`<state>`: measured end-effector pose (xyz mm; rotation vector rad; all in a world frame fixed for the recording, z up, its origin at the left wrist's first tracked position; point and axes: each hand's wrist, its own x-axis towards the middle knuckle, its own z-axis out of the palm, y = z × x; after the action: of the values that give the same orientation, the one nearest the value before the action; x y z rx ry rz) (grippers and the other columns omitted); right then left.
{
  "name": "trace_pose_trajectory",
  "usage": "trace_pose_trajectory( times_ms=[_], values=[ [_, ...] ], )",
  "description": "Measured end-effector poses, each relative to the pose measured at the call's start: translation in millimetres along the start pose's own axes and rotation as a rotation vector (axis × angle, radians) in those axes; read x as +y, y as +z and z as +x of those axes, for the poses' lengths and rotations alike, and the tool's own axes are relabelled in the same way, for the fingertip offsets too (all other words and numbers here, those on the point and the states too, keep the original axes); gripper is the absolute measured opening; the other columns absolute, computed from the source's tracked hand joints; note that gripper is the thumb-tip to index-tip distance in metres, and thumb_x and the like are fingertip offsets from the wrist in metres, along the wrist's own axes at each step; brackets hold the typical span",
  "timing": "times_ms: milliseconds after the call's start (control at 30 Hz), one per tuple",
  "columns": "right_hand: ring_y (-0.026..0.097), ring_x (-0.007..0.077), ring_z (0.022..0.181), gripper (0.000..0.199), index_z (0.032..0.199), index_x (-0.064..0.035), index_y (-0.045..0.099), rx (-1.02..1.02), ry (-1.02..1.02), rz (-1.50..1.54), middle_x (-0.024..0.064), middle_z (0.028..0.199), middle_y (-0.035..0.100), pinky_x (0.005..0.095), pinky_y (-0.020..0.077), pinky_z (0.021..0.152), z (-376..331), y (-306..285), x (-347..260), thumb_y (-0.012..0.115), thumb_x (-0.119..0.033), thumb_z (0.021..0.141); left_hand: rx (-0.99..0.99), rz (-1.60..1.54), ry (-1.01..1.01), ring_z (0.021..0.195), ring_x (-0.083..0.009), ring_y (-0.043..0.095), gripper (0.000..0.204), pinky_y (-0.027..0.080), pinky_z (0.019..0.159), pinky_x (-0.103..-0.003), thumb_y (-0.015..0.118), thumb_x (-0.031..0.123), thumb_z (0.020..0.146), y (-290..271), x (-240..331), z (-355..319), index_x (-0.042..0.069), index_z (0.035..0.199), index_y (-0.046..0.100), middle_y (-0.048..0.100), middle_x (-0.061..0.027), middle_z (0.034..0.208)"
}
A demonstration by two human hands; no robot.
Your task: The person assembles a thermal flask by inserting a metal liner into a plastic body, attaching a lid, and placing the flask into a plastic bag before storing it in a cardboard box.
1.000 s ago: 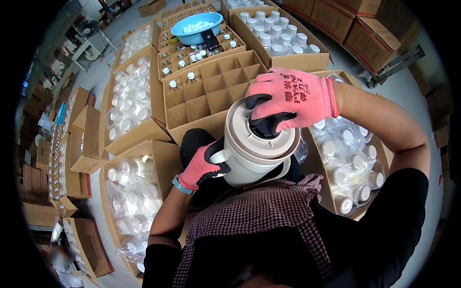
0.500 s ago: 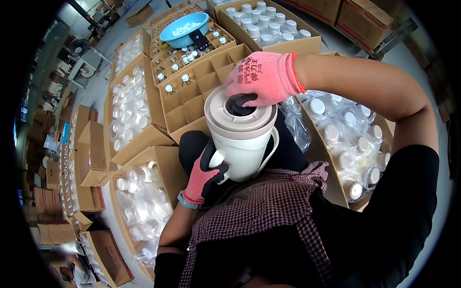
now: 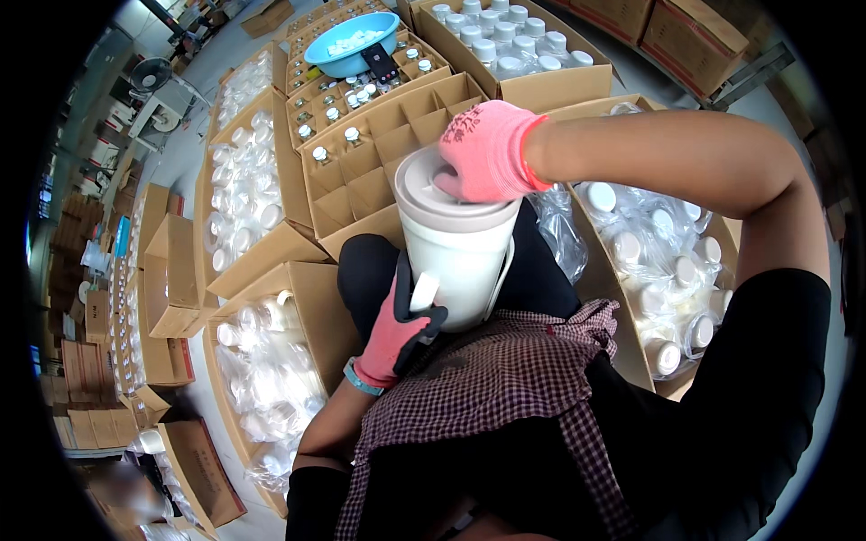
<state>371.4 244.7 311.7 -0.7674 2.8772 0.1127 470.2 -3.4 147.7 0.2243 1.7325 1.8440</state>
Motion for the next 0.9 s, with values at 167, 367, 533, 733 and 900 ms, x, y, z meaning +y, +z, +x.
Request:
trace_pose_trajectory(
  times_ms=[167, 367, 533, 733, 900],
  values=[
    [0.067, 0.0324, 0.093, 0.054, 0.109, -0.003, 0.072, -0.372, -0.297, -0.242, 0.0166, 0.108, 0.071, 0.0427, 0.0533, 0.083, 82, 19, 43, 0.054, -0.05, 0.089, 0.018, 0.021, 0.048, 0.102, -0.0152, 0.055, 0.099, 0.05, 0.092, -0.032, 0.062, 0.005, 0.09, 27, -8, 9, 0.01, 0.157, -0.01, 0.053, -0.0083, 0.118],
    [0.064, 0.0302, 0.11, 0.071, 0.115, -0.0012, 0.067, 0.173, 0.311, 0.35, 0.0178, 0.116, 0.068, 0.0379, 0.0491, 0.096, 77, 48, 79, 0.054, -0.065, 0.086, 0.084, -0.147, 0.087, 0.104, -0.0154, 0.055, 0.102, 0.051, 0.089, -0.03, 0.064, 0.004, 0.09, 14, -10, 1, 0.014, 0.158, -0.01, 0.049, -0.0093, 0.126],
    [0.066, 0.0267, 0.11, 0.055, 0.113, -0.0088, 0.072, -0.319, 0.447, -0.011, 0.0121, 0.117, 0.07, 0.0388, 0.0536, 0.089, 42, 204, 135, 0.066, -0.055, 0.083, 0.025, -0.111, 0.075, 0.113, -0.0226, 0.056, 0.09, 0.043, 0.102, -0.038, 0.063, 0.03, 0.094, -24, -14, -16, 0.008, 0.158, 0.003, 0.052, -0.0132, 0.132],
    [0.065, 0.0307, 0.112, 0.03, 0.113, -0.0055, 0.07, -0.345, 0.445, 0.142, 0.0156, 0.118, 0.068, 0.039, 0.0527, 0.092, 52, 276, 145, 0.057, -0.02, 0.089, 0.254, 0.381, 0.236, 0.125, -0.0217, 0.052, 0.046, 0.044, 0.103, -0.034, 0.042, 0.021, 0.103, -78, 19, 13, -0.001, 0.144, 0.042, 0.052, -0.0112, 0.14],
    [0.062, 0.0404, 0.099, 0.031, 0.111, -0.0093, 0.063, 0.306, -0.089, 0.501, 0.0197, 0.106, 0.066, 0.0435, 0.0497, 0.087, 31, 251, 220, 0.064, -0.019, 0.082, 0.401, 0.33, 0.287, 0.097, -0.0171, 0.061, 0.053, 0.047, 0.091, -0.031, 0.038, 0.038, 0.106, -93, 80, 61, -0.003, 0.139, 0.047, 0.063, -0.0078, 0.106]
  ],
)
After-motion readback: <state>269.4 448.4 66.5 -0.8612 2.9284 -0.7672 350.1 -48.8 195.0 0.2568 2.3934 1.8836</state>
